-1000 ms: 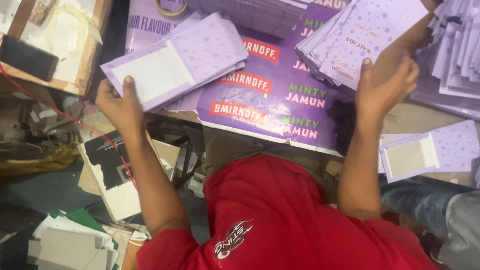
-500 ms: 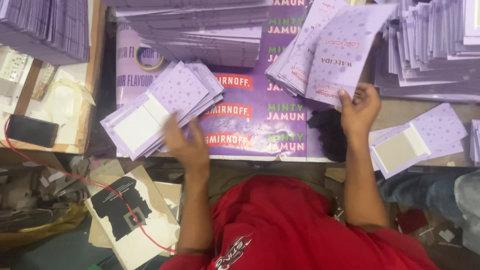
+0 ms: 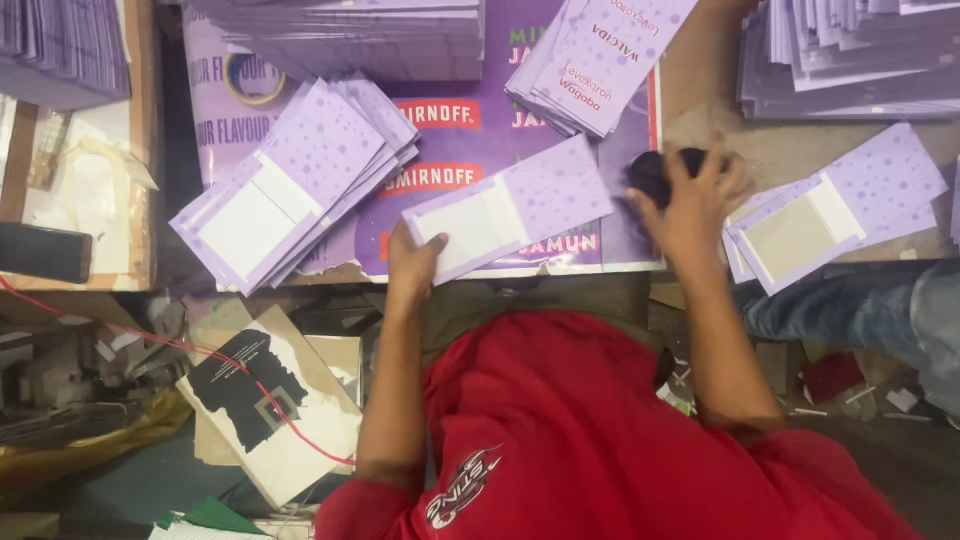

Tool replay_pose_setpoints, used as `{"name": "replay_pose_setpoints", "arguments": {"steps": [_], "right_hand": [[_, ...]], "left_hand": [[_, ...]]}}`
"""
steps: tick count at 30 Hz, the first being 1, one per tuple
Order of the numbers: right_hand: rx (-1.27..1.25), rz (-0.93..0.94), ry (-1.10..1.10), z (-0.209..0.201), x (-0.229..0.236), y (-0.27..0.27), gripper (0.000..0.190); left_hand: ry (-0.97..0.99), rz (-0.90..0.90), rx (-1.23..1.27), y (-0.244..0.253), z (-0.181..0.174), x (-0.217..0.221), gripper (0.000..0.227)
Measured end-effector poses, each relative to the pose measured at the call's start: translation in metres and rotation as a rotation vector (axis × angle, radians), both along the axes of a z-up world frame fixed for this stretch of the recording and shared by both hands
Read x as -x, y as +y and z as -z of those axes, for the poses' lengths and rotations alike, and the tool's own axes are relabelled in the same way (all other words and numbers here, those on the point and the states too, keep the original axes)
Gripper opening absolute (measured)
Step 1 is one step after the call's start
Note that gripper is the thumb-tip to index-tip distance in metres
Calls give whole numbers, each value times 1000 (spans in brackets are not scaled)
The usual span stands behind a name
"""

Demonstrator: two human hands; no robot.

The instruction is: The person sits on the floor and repeatedly folds small purple printed sheets in half, then wipes each folded sheet with a black cloth. The person stacks the finished sheets into a growing pile on the table.

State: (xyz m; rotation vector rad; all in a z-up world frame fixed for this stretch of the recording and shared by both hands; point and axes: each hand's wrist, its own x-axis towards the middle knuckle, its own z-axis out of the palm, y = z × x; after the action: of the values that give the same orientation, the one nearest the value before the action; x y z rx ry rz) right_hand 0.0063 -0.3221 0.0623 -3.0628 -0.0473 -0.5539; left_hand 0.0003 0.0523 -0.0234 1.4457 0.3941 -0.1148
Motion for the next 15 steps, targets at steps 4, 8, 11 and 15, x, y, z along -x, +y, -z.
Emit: {"name": "replay_pose_setpoints", "arguments": {"steps": [4, 8, 11, 15], "right_hand": [[-444, 130, 334, -6, 9, 4, 63], [-830, -161, 268, -1, 6, 80, 50], [-489, -353, 492, 30, 3, 153, 36], [-133, -238, 434, 64, -29, 185, 56]], "left_hand": [[87, -56, 32, 16, 24, 28, 53], [55, -22, -71, 16, 30, 25, 56], [-8, 64, -81, 23, 28, 37, 58], [-9, 55, 13, 39, 23, 38, 61]]}}
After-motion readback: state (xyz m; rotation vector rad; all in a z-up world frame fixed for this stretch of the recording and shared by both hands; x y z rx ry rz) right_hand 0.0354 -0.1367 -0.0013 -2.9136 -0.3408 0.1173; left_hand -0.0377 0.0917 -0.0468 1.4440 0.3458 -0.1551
